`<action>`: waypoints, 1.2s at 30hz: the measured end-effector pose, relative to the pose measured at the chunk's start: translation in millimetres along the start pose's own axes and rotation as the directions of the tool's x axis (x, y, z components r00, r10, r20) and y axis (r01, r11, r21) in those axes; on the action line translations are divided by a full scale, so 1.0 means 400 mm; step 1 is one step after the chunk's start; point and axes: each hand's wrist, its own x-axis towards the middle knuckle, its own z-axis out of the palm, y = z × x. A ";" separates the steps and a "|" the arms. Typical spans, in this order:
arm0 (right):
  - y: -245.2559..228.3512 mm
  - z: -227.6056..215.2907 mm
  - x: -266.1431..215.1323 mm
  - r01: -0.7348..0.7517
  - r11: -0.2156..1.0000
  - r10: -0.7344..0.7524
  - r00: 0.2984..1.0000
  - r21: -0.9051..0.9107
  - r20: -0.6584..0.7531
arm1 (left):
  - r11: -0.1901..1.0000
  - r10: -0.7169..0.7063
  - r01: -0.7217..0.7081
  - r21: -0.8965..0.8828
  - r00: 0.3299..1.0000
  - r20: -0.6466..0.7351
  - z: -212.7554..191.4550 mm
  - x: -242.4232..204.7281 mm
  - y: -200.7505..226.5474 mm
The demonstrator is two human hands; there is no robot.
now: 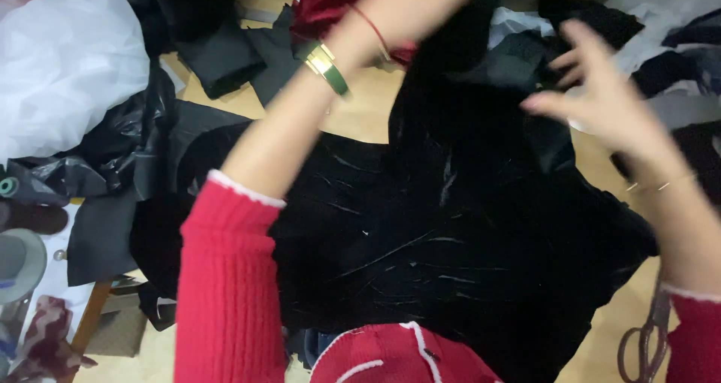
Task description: The person smooths a large piece of black velvet fabric on a wooden table. They then place a grey paper pattern on top of the fabric and adjust its position to align it with the material.
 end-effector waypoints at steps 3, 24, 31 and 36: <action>-0.099 0.074 -0.037 -0.036 0.942 -0.027 0.982 0.333 0.185 | 0.997 0.031 -0.031 -0.077 1.000 -0.001 0.167 -0.061 0.061; 0.759 -0.196 -0.162 -0.262 0.868 0.247 0.965 0.422 0.089 | 0.537 -0.844 0.824 0.182 0.527 0.102 0.022 -0.803 -0.227; 0.683 -0.091 0.162 0.086 0.905 -0.053 0.994 0.417 -0.091 | 0.648 -0.752 0.724 0.238 0.658 0.048 -0.263 -0.687 -0.215; 0.531 -0.039 0.352 0.509 0.777 -0.348 0.838 0.371 -0.419 | 0.789 -0.151 0.452 0.417 0.799 -0.582 -0.342 -0.577 -0.248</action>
